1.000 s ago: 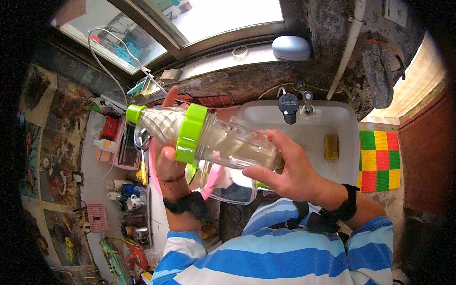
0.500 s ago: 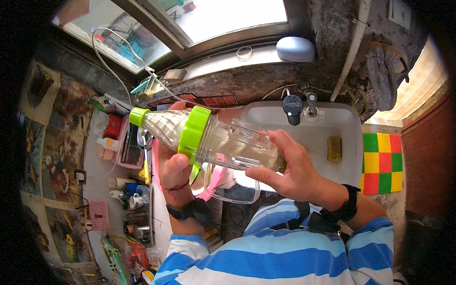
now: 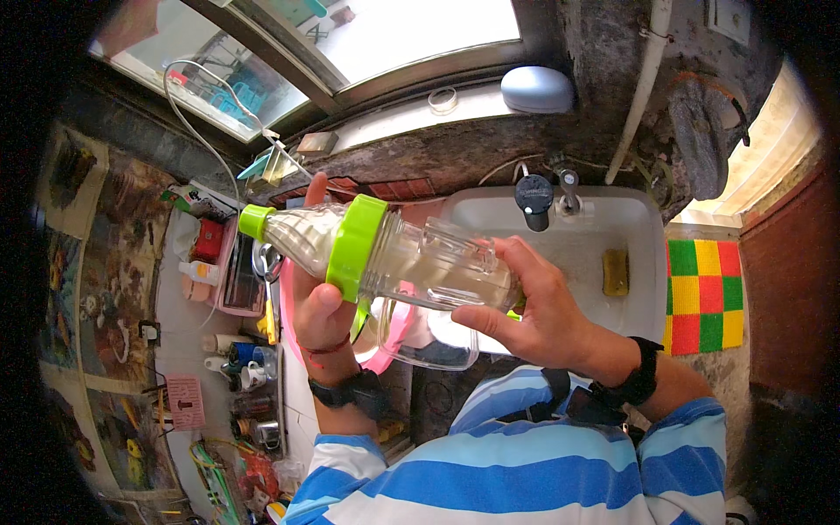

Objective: The person assembles a manual juicer by hand, washes various parts and a glass in a sink, and then organizes mugs and containers on a kitchen countertop.

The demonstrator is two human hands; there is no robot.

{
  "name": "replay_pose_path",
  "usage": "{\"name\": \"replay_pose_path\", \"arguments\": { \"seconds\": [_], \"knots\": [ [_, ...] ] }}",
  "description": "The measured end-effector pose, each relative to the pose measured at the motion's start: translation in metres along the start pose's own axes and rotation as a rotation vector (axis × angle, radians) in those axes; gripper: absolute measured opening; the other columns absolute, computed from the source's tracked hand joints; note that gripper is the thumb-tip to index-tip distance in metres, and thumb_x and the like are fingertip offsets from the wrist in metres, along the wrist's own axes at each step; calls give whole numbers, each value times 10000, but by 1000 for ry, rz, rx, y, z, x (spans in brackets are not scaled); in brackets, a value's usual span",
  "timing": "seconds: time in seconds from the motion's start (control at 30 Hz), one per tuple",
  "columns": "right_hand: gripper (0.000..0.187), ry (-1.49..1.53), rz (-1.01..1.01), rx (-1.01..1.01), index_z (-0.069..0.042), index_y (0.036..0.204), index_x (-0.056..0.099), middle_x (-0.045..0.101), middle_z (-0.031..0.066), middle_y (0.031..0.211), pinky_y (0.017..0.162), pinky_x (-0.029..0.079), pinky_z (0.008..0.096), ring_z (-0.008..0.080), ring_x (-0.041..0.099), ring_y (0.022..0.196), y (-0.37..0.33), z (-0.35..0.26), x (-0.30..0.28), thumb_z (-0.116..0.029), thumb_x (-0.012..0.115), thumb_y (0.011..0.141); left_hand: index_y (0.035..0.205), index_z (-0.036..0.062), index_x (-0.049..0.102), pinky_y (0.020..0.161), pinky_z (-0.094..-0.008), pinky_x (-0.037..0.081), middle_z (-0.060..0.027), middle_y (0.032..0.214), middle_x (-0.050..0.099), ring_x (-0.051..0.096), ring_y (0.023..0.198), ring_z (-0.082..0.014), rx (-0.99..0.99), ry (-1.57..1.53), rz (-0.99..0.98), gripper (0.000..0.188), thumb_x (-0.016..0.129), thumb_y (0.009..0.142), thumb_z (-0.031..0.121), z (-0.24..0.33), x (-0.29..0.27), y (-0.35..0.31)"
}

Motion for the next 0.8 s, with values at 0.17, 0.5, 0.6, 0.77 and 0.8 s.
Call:
{"name": "replay_pose_path", "arguments": {
  "seconds": [0.17, 0.5, 0.6, 0.77, 0.8],
  "knots": [
    [565, -21, -15, 7, 28, 1157, 448, 516, 132, 985, 734, 458, 308, 197, 560, 879, 0, 1, 0, -265, 714, 754, 1364, -38, 189, 1019, -374, 324, -221, 1366, 317, 399, 1227, -278, 79, -57, -84, 980, 727, 569, 159, -7, -7, 2],
    [640, -469, 59, -302, -4, 1198, 419, 504, 176, 1013, 702, 482, 345, 285, 562, 879, 5, -15, -1, -260, 744, 709, 1302, -43, 308, 970, -356, 376, -129, 1191, 486, 494, 1103, -226, 10, 38, 96, 851, 733, 640, 282, -13, -9, -3],
    [673, -563, 131, -344, -15, 1215, 401, 500, 181, 1018, 667, 494, 353, 302, 561, 877, 6, -15, -2, -262, 754, 697, 1306, -38, 304, 971, -349, 373, -123, 1208, 474, 479, 1123, -217, 10, 44, 150, 840, 702, 688, 368, -16, -2, -1],
    [672, -569, 149, -331, -3, 1212, 394, 500, 179, 1012, 663, 496, 349, 302, 568, 849, 8, -18, -6, -261, 749, 703, 1341, -11, 254, 1041, -367, 279, -105, 1318, 386, 403, 1219, -232, 98, -361, -145, 700, 587, 756, 183, -6, 10, 4],
    [672, -571, 144, -331, -3, 1212, 394, 500, 179, 1012, 663, 496, 349, 302, 568, 849, 8, -18, -6, -261, 749, 703, 1354, -4, 234, 1053, -374, 257, -118, 1317, 401, 396, 1228, -244, 79, -418, -110, 706, 547, 726, 69, -8, 11, 2]
  ]
}}
Point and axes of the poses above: each hand's wrist, its own y-axis towards the middle knuckle, its own x-axis out of the palm, z = x × y, the point moved 4 cm from there along y, towards the middle knuckle
